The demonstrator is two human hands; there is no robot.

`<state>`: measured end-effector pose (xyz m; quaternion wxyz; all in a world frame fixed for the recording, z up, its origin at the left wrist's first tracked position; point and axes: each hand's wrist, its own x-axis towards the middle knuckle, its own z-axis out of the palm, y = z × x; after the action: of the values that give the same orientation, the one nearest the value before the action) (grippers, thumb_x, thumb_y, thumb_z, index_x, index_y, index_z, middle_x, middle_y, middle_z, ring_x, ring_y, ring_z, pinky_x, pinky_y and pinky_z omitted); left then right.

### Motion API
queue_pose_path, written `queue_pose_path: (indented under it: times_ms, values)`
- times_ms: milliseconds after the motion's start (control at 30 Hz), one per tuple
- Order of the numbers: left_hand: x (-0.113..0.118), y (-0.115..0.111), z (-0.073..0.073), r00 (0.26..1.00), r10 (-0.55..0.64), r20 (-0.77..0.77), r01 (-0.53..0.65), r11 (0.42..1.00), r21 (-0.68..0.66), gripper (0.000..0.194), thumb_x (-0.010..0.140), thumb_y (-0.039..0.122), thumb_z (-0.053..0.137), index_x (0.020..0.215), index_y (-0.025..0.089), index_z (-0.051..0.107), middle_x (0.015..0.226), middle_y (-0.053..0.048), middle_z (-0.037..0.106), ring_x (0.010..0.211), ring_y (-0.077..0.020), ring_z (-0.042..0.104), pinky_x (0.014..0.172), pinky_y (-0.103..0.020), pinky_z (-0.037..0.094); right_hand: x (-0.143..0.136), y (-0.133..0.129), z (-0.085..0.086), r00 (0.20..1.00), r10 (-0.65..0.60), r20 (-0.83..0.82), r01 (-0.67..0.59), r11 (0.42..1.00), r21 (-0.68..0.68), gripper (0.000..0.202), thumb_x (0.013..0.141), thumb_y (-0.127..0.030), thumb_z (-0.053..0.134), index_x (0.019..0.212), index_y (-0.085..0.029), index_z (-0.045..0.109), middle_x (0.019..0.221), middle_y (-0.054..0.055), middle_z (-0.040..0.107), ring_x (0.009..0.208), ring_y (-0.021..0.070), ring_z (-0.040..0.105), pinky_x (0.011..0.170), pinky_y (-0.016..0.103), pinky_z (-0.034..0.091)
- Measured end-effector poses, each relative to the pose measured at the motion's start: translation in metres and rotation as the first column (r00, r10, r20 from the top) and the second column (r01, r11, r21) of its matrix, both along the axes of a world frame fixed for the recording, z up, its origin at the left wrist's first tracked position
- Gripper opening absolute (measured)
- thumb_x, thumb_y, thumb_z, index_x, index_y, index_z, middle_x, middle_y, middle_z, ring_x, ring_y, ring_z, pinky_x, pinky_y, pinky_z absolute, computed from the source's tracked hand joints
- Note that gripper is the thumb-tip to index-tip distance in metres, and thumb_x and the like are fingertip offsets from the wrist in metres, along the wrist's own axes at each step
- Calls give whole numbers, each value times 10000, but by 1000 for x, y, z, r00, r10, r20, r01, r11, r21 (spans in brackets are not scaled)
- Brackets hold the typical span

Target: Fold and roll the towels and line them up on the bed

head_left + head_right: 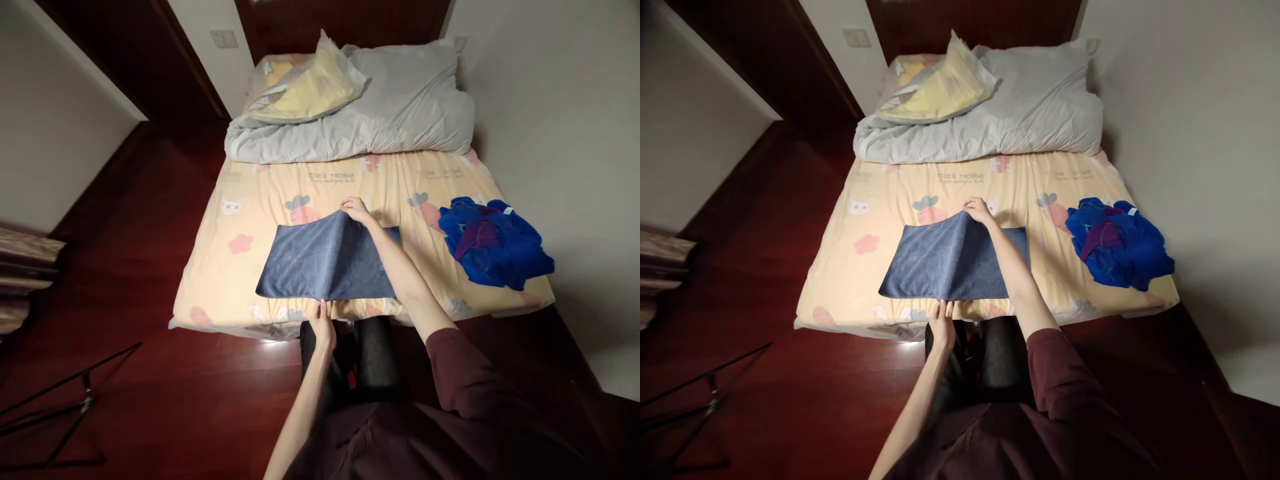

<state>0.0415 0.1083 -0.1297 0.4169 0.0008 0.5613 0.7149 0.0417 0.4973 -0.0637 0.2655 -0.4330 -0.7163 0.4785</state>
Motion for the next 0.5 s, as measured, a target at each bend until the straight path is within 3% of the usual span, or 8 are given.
queue_pose_path:
  times_ms: [100,233,367,500]
  values:
    - [-33,7,21,989,81,-126,-65,990,122,483,828,626,820,821,214,568,886,-19,627,1007,-177,683,1037,-343,546,14,-5,31,989,-25,-144,22,999,-24,126,858,-253,767,905,-142,733,950,82,790,976,191,745,993,337,569]
    - [-97,25,63,968,68,-241,-20,980,198,552,739,639,888,785,201,555,813,12,599,828,-133,635,870,-289,568,37,-16,79,960,-50,-276,53,999,5,307,799,-400,878,859,-128,750,977,113,800,1028,210,741,1047,364,565]
    - [-161,48,128,928,51,-370,71,948,309,517,702,569,941,843,174,638,873,-1,658,856,-126,648,933,-301,564,69,-29,124,917,-59,-396,78,996,34,489,719,-564,919,916,-141,772,975,97,811,981,220,752,1027,412,599]
    - [-201,66,202,875,6,-484,164,938,307,437,763,448,935,947,137,689,981,-43,711,966,-165,689,1068,-420,537,104,-49,167,883,11,-469,44,993,105,614,630,-580,974,1019,-141,790,996,101,811,979,224,761,1009,429,616]
